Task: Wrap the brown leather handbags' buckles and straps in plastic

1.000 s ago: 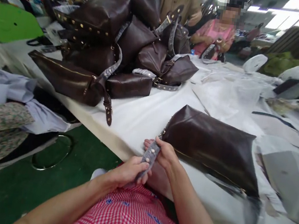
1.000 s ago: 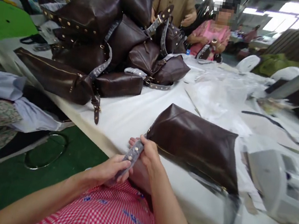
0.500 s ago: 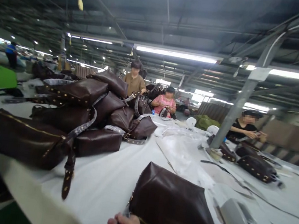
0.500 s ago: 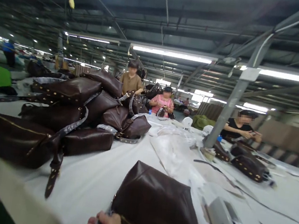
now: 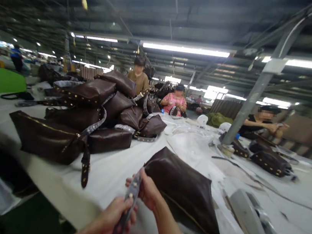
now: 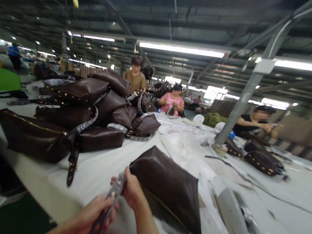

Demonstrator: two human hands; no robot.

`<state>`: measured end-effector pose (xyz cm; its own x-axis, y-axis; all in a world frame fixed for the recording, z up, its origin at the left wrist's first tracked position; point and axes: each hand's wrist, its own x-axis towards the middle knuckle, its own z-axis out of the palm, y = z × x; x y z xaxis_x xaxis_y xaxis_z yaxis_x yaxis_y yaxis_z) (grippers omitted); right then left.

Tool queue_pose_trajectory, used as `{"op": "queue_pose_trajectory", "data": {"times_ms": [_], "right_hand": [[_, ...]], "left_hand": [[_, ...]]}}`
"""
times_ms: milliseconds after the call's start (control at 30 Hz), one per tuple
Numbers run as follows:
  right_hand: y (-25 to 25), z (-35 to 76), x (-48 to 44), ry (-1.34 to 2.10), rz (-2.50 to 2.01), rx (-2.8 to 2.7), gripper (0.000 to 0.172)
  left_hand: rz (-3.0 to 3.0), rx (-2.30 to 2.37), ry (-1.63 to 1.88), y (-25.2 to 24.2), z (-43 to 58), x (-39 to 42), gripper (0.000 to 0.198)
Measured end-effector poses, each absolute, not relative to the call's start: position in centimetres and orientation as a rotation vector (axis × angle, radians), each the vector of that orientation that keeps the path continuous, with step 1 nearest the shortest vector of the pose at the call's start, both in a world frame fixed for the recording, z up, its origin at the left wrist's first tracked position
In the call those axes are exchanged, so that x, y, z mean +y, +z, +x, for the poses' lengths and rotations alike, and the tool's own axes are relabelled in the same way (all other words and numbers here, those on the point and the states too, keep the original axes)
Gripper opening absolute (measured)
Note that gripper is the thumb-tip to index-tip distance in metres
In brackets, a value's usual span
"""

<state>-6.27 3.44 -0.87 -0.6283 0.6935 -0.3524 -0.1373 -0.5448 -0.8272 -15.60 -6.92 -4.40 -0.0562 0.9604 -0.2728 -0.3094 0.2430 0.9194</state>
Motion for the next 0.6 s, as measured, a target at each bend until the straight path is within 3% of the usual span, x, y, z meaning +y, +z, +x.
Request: {"op": "queue_pose_trajectory", "data": {"times_ms": [133, 233, 433, 600], "right_hand": [[-2.5, -4.0, 0.4, 2.364, -0.565, -1.013, 0.065], [-4.0, -3.2, -2.9, 2.371, -0.479, -1.007, 0.065], [-4.6, -3.7, -6.6, 2.297, -0.519, -1.017, 0.034], [-5.3, -2.2, -6.9, 2.456, -0.513, -0.928, 0.039]], "left_hand": [[0.480, 1.010, 1.131, -1.0, -16.8, -5.5, 0.026], [0.356, 0.909, 1.095, 0.5, -17.8, -3.3, 0.029], [0.317, 0.907, 1.140, 2.7, -18.7, 0.9, 0.031], [0.400, 0.931, 1.280, 4.0, -21.2, 5.7, 0.028]]}}
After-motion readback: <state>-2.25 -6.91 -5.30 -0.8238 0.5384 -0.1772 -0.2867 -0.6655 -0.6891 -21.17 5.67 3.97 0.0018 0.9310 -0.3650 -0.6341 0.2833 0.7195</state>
